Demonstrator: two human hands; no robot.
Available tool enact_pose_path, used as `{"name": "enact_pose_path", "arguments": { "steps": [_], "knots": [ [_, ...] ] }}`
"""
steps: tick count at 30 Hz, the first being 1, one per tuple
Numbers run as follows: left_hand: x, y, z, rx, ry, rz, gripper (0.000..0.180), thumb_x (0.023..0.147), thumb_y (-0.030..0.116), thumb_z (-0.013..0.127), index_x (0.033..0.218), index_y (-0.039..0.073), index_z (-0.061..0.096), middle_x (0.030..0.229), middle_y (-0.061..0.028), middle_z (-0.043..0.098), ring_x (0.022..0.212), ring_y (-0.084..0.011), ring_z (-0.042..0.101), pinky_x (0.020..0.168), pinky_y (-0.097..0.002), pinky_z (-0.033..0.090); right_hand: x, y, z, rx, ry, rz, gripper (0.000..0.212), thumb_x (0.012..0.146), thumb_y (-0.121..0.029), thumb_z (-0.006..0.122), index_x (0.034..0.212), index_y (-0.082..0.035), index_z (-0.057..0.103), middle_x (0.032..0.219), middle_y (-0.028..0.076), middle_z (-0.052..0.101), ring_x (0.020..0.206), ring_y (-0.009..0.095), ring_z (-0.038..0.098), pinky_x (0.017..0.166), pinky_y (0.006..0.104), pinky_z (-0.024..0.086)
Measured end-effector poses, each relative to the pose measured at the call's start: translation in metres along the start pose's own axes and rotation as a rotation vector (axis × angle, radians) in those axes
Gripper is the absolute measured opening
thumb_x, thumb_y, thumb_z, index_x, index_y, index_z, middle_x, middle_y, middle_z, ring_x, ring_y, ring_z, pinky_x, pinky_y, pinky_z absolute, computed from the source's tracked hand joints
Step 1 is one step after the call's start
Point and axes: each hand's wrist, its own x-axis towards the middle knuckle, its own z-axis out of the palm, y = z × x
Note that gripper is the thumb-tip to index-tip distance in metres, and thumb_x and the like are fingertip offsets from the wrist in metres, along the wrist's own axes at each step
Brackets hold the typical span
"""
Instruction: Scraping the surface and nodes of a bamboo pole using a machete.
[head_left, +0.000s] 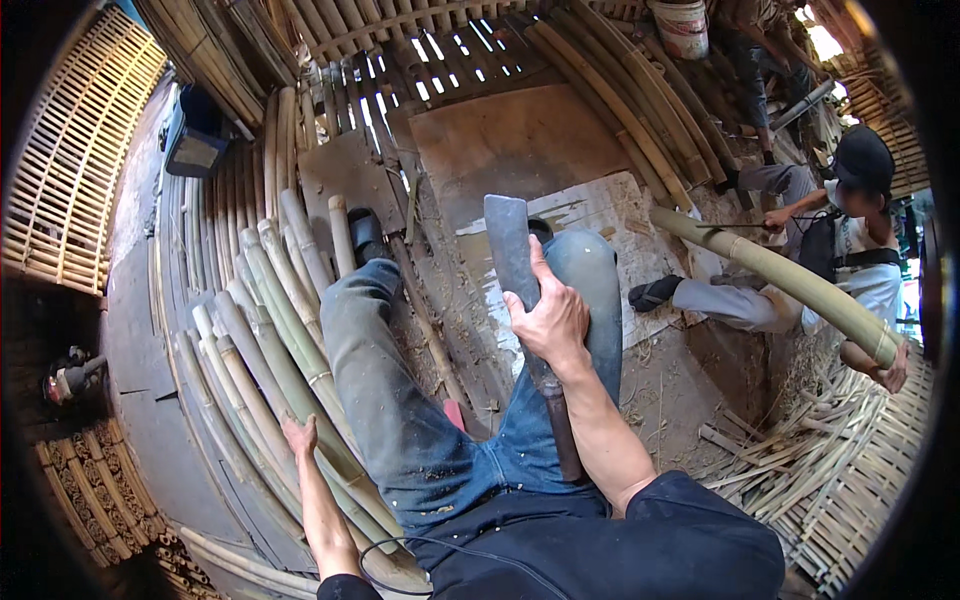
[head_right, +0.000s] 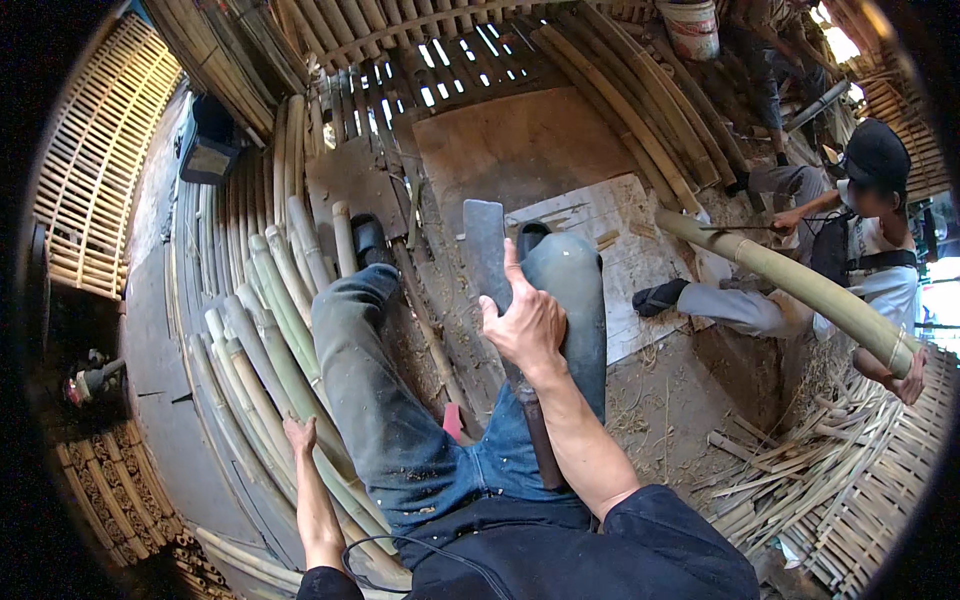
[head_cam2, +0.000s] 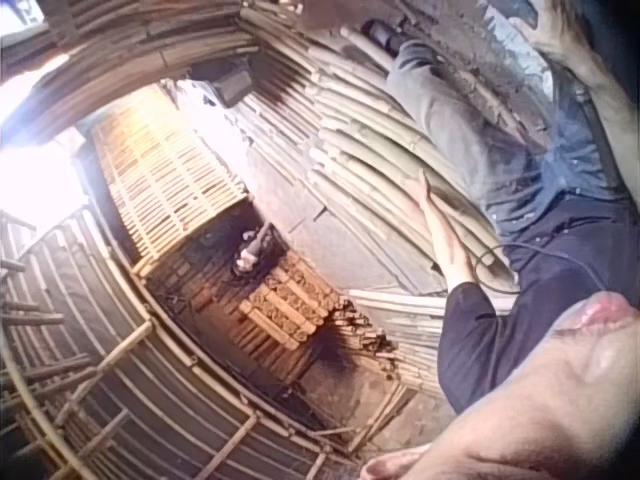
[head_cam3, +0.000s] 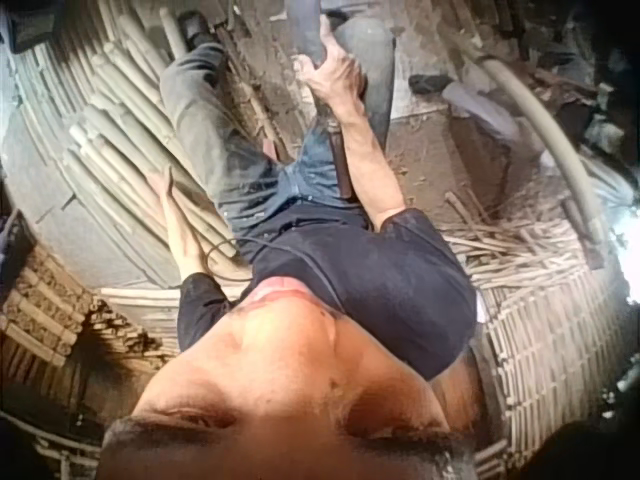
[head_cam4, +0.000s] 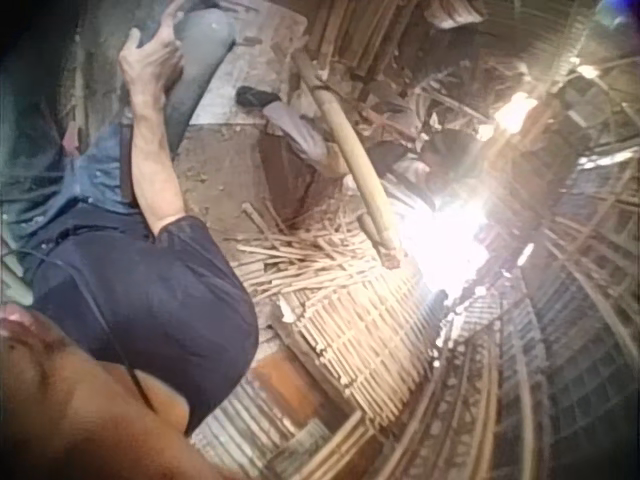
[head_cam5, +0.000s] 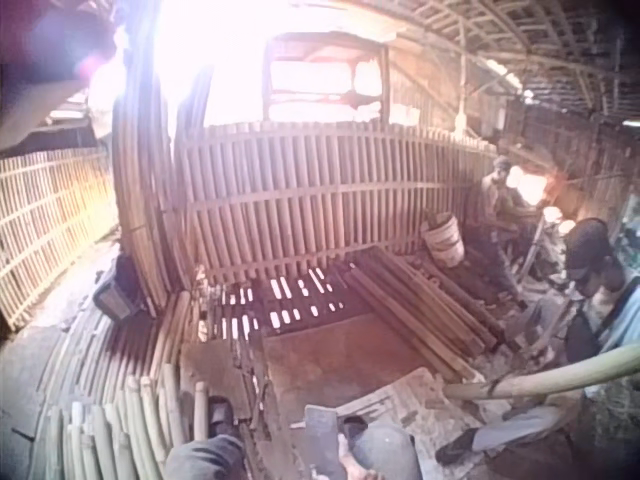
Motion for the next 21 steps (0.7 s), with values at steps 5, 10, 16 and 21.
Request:
{"name": "enact_pose_path", "arguments": {
  "steps": [5, 10, 16, 21],
  "knots": [
    [-0.015, 0.153, -0.042, -0.886, 0.108, 0.176, 0.050, 0.100, 0.015, 0.077, 0.145, -0.002, 0.062, 0.125, -0.0154, 0.075, 0.113, -0.0246, 0.072, 0.099, -0.0374, 0.057, -0.004, 0.024, -0.004, 0.052, 0.134, -0.008, 0.090, 0.088, -0.032, 0.083, 0.168, -0.014, 0.045, 0.103, 0.027, 0.080, 0.095, 0.045, 0.078, 0.090, 0.0493, 0.060],
    [-0.170, 0.390, -0.114, -1.046, -0.336, 0.605, 0.055, 0.089, 0.017, 0.084, 0.138, 0.003, 0.064, 0.109, -0.0099, 0.077, 0.093, -0.0183, 0.074, 0.082, -0.0342, 0.061, 0.008, 0.048, 0.010, 0.840, 0.207, -0.059, 0.084, 0.095, -0.011, 0.082, 0.163, 0.011, 0.040, 0.125, 0.024, 0.076, 0.109, 0.025, 0.075, 0.099, 0.0330, 0.057],
    [-0.256, 0.456, -0.057, -0.889, -1.504, 0.407, 0.050, 0.097, 0.032, 0.087, 0.128, 0.000, 0.065, 0.102, -0.0072, 0.075, 0.091, -0.0144, 0.072, 0.080, -0.0328, 0.059, 0.023, 0.025, -0.017, 0.818, 0.408, -0.045, 0.080, 0.103, -0.013, 0.076, 0.165, 0.012, 0.034, 0.129, 0.027, 0.074, 0.110, 0.027, 0.075, 0.098, 0.0364, 0.058],
    [-0.239, 0.444, -0.013, -0.834, -1.098, 0.465, 0.035, 0.100, 0.025, 0.082, 0.123, 0.003, 0.068, 0.080, -0.0010, 0.070, 0.067, -0.0080, 0.062, 0.060, -0.0300, 0.053, -0.018, 0.070, 0.030, 0.664, 0.105, 0.126, 0.081, 0.106, -0.028, 0.070, 0.166, 0.010, 0.032, 0.141, 0.028, 0.063, 0.127, 0.031, 0.063, 0.108, 0.0411, 0.050]
  ]
}}
